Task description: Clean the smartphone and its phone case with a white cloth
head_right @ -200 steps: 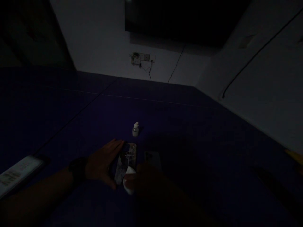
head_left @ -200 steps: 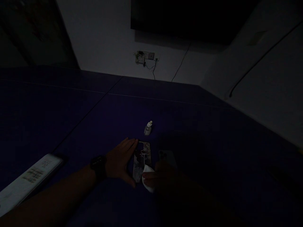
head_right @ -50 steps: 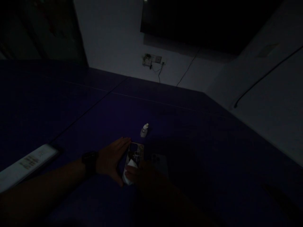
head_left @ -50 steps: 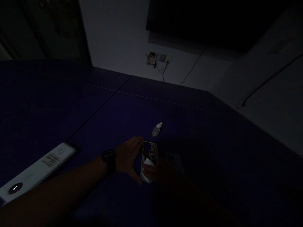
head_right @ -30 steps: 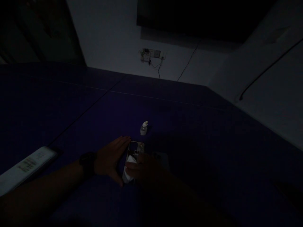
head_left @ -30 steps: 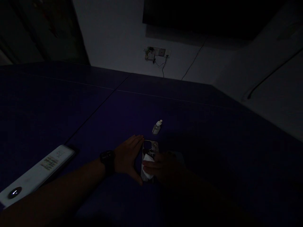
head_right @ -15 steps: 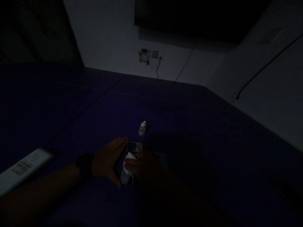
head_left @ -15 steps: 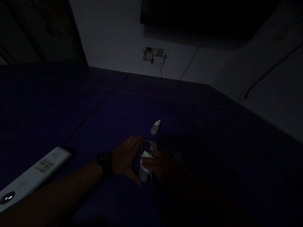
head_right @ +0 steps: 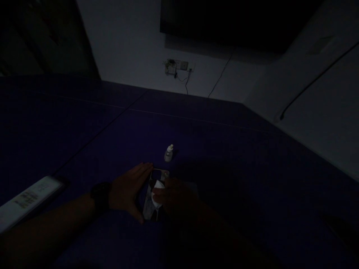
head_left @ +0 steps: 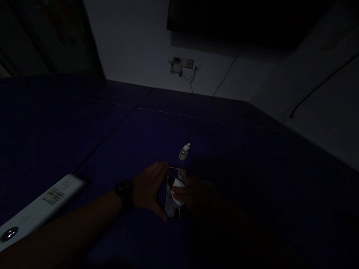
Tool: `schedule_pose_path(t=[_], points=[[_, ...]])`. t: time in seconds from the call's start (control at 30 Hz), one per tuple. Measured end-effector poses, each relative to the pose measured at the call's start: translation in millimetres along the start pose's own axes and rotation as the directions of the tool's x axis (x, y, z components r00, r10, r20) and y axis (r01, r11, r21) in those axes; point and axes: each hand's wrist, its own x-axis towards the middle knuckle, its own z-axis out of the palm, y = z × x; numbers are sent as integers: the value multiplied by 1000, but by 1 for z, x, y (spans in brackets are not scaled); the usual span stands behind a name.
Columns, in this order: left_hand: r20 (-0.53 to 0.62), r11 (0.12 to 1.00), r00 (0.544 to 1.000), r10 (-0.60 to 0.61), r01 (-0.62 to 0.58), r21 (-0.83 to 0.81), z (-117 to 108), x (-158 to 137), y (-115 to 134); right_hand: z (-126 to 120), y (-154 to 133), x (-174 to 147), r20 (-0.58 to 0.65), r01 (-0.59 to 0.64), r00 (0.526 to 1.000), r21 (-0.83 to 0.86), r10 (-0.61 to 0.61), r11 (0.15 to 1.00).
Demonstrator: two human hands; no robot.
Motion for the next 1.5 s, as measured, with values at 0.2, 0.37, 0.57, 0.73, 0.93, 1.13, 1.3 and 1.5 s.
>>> schedule_pose_path(t=[0.2,0.37,0.57,0.73,0.93,1.13,1.3,1.5], points=[[19,1000,1000,-5,5,7,-1,0,0,-7,2,2,4,-62,998,12,62,998],[1,1000,1000,14,-14,-15,1,0,-1,-10,1,3,72,-45,996,11,44,999],[5,1000,1000,4,-3,-23,2,0,-2,-14,3,0,-22,-134,991,-43,133,990],[-15,999,1000,20,-21,-48,1,-1,-2,-17,0,3,20,-60,998,-54,61,997],[-21,999,1000,14,-15,-30,1,0,-1,-12,0,5,0,-112,994,-39,112,993],[-35,999,999,27,-28,-21,5,-1,-2,-10,2,3,41,-51,998,-13,51,999],[-24,1000,1000,12,-12,-18,4,-1,-2,-18,0,2,-19,-185,983,-30,184,982],[-20,999,1000,17,-18,-29,2,0,-1,-22,-2,4,30,-99,995,-30,99,995]])
